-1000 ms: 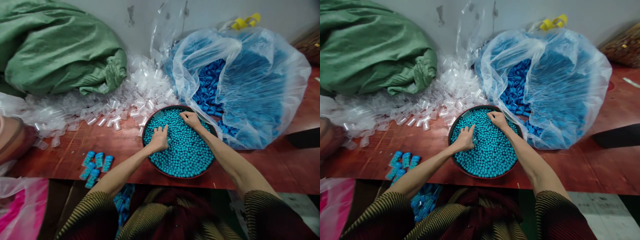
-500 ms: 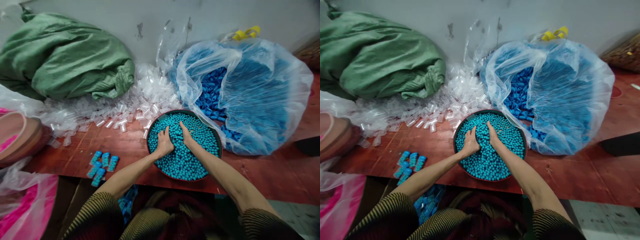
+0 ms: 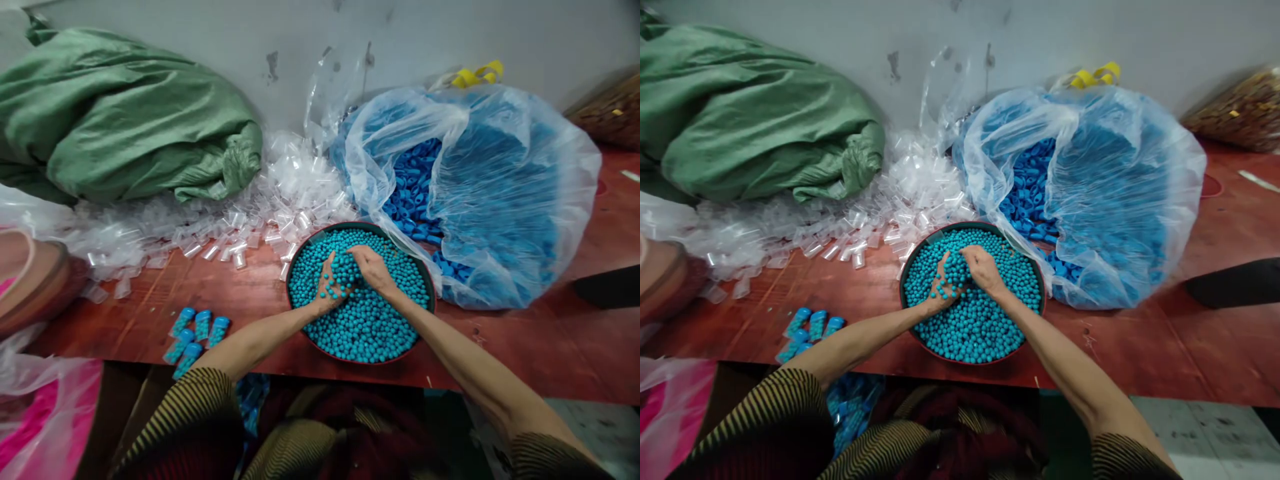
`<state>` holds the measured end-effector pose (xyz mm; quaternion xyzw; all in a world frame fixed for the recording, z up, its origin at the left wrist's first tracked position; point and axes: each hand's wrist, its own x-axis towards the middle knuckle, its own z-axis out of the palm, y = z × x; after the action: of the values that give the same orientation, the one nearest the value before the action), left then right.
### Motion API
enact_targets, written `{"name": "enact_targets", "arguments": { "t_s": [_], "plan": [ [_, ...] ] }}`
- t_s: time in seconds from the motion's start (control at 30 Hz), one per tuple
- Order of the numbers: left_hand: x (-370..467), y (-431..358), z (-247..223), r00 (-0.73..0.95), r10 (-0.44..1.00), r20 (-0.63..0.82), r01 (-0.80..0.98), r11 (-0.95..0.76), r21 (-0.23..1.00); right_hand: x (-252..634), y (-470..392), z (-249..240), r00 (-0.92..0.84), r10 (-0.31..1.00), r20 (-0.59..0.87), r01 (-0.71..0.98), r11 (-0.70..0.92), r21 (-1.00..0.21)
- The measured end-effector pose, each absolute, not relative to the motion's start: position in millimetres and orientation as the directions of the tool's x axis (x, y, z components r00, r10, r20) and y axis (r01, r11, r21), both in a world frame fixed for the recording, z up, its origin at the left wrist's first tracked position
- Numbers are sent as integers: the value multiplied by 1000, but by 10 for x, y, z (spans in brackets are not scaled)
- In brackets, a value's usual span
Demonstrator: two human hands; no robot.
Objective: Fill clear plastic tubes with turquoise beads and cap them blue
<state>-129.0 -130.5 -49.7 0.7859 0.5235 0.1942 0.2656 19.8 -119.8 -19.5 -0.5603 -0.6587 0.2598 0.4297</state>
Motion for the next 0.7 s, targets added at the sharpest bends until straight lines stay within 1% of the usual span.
{"name": "enact_targets", "arguments": {
  "t_s": [0.07,0.13,0.2,0.23,0.27,0.3,0.37,0.43,0.5,0.57,0.63,0.7],
  "plan": [
    [-1303,-1308,-479,322,946,24,653,-240,718,431,-1076,-254,25,963,267,674,181,-716],
    [-1319,-1305,-466,307,951,20,584,-205,786,610,-1012,-343,73,973,220,826,64,-560],
    [-1340,-1300,-460,325,945,26,546,-210,811,685,-1033,-439,126,971,201,910,-32,-413],
    [-1350,-1298,-461,334,942,29,531,-213,820,680,-1067,-481,149,969,198,927,-68,-369],
    [-1358,-1297,-462,345,938,31,519,-218,827,651,-1106,-515,173,966,193,930,-96,-354],
    [-1363,-1297,-464,357,934,34,509,-225,831,603,-1145,-539,199,963,182,924,-122,-363],
    [-1360,-1300,-468,358,933,43,505,-232,831,475,-1198,-558,249,958,141,886,-166,-434],
    [-1343,-1305,-469,340,939,47,508,-225,831,345,-1214,-543,311,946,93,810,-213,-546],
    [-1326,-1306,-468,329,943,56,499,-224,837,242,-1208,-508,376,926,44,679,-244,-692],
    [-1322,-1302,-467,337,939,66,485,-233,843,166,-1199,-473,416,909,16,542,-234,-807],
    [-1334,-1293,-467,355,932,69,481,-246,842,108,-1190,-455,426,904,17,458,-199,-866],
    [-1352,-1282,-466,374,925,70,484,-259,836,62,-1167,-464,444,896,5,328,-158,-931]
  ]
}}
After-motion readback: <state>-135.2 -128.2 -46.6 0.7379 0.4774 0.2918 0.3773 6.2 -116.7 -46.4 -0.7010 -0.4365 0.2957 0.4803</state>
